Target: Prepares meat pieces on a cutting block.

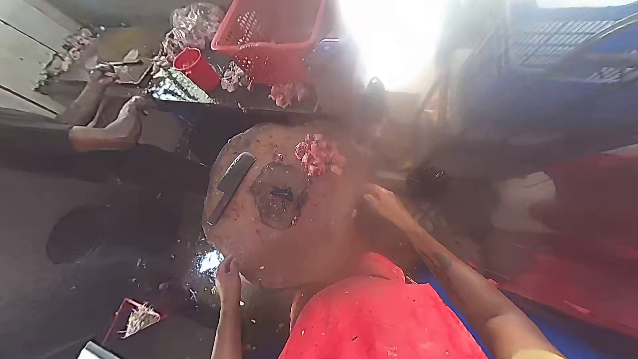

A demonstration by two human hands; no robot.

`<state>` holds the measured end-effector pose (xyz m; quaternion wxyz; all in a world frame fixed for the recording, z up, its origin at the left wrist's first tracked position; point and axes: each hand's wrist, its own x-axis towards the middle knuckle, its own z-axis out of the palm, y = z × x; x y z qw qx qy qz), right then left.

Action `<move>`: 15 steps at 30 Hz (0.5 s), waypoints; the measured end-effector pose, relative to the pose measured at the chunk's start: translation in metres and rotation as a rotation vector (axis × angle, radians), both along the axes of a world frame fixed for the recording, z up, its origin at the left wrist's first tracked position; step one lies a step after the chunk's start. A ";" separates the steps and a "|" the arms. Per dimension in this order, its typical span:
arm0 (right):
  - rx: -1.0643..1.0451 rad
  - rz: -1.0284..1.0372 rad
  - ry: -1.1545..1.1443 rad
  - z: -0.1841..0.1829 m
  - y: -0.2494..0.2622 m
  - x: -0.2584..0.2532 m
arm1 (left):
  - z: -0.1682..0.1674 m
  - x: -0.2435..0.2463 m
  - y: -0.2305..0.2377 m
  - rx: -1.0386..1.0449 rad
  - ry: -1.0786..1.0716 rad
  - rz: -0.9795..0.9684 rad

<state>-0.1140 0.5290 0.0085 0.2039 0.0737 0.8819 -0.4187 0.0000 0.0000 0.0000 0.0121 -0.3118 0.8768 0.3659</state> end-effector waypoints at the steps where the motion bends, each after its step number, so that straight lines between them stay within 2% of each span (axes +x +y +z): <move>1: 0.020 0.013 0.014 0.006 -0.011 -0.024 | 0.008 -0.023 0.017 0.017 -0.027 -0.088; 3: 0.105 0.051 0.000 0.007 -0.034 -0.063 | 0.019 -0.067 0.057 0.050 -0.123 -0.280; 7: 0.225 0.048 -0.028 -0.001 -0.072 -0.120 | 0.016 -0.161 0.142 0.061 -0.114 -0.601; 12: 0.251 0.041 -0.106 0.014 -0.095 -0.154 | 0.021 -0.254 0.214 -0.305 -0.331 -0.724; 15: 0.232 0.065 -0.085 0.007 -0.103 -0.178 | 0.014 -0.301 0.224 -0.345 -0.357 -0.744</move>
